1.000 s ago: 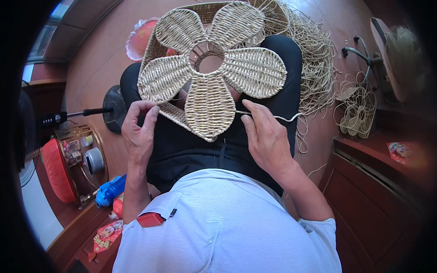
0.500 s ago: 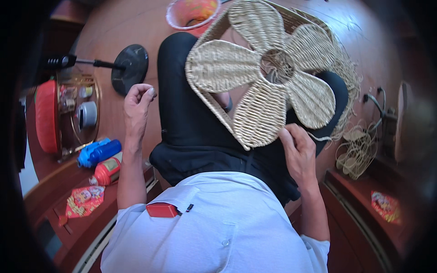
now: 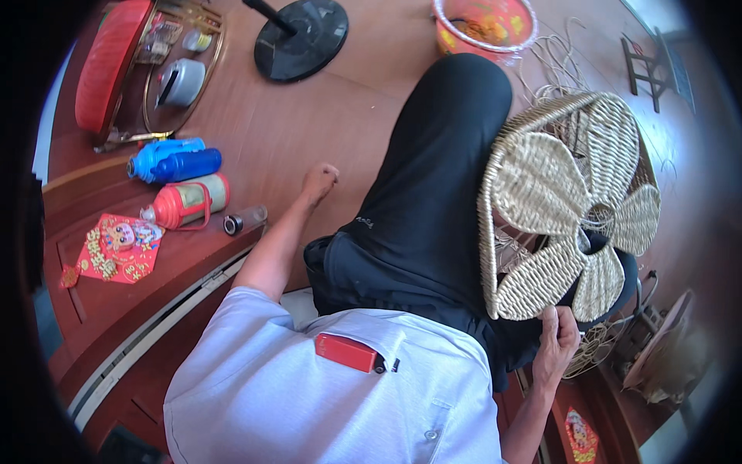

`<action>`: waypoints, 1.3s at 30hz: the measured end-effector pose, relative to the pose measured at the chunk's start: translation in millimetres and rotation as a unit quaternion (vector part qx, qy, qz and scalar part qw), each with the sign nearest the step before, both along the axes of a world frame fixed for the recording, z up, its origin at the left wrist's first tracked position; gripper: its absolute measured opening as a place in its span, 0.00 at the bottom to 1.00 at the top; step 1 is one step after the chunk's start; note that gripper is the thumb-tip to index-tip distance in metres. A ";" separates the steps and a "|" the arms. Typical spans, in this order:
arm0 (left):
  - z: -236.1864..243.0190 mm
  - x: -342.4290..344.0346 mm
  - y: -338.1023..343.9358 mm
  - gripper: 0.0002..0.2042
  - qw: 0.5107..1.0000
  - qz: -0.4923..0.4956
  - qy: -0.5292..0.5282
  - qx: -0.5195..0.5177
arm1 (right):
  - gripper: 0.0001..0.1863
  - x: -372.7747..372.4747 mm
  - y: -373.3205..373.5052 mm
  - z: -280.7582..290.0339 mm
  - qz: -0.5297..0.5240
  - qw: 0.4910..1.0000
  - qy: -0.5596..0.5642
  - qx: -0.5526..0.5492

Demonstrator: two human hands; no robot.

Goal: The recorder is weaving and trimming a decorative straw flower-shaped object.

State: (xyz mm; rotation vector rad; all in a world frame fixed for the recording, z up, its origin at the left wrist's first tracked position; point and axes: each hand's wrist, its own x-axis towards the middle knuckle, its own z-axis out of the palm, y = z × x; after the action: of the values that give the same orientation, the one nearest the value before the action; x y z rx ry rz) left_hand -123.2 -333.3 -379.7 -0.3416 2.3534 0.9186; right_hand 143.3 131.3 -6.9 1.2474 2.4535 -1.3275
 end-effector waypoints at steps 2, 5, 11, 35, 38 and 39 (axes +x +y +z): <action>-34.0 33.0 -13.4 0.12 0.997 0.027 -0.067 -0.021 | 0.22 0.8 4.5 0.9 0.004 1.000 -0.013 0.004; -63.4 86.4 -14.0 0.13 0.988 -0.020 -0.128 -0.083 | 0.22 0.5 10.6 4.5 -0.010 0.998 -0.015 -0.056; -80.5 158.5 26.7 0.13 0.976 -0.009 -0.214 -0.045 | 0.22 -4.4 15.2 11.2 -0.019 0.994 -0.050 -0.091; -12.8 -18.2 98.6 0.13 0.909 0.183 -0.093 0.363 | 0.13 -19.2 -2.3 22.8 0.021 0.999 -0.017 0.032; 58.0 -52.2 125.1 0.13 0.900 0.170 -0.058 0.397 | 0.14 -17.4 -0.8 21.3 0.014 1.000 0.013 0.020; 81.9 -60.8 132.7 0.13 0.909 0.143 -0.045 0.388 | 0.14 -17.0 -0.8 20.9 0.016 0.999 0.012 0.024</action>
State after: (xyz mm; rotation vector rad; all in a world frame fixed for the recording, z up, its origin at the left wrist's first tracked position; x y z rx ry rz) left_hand -184.0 -200.6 -297.8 -0.3831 1.6874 1.8325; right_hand 126.3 130.5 14.0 1.2034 2.5260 -1.2905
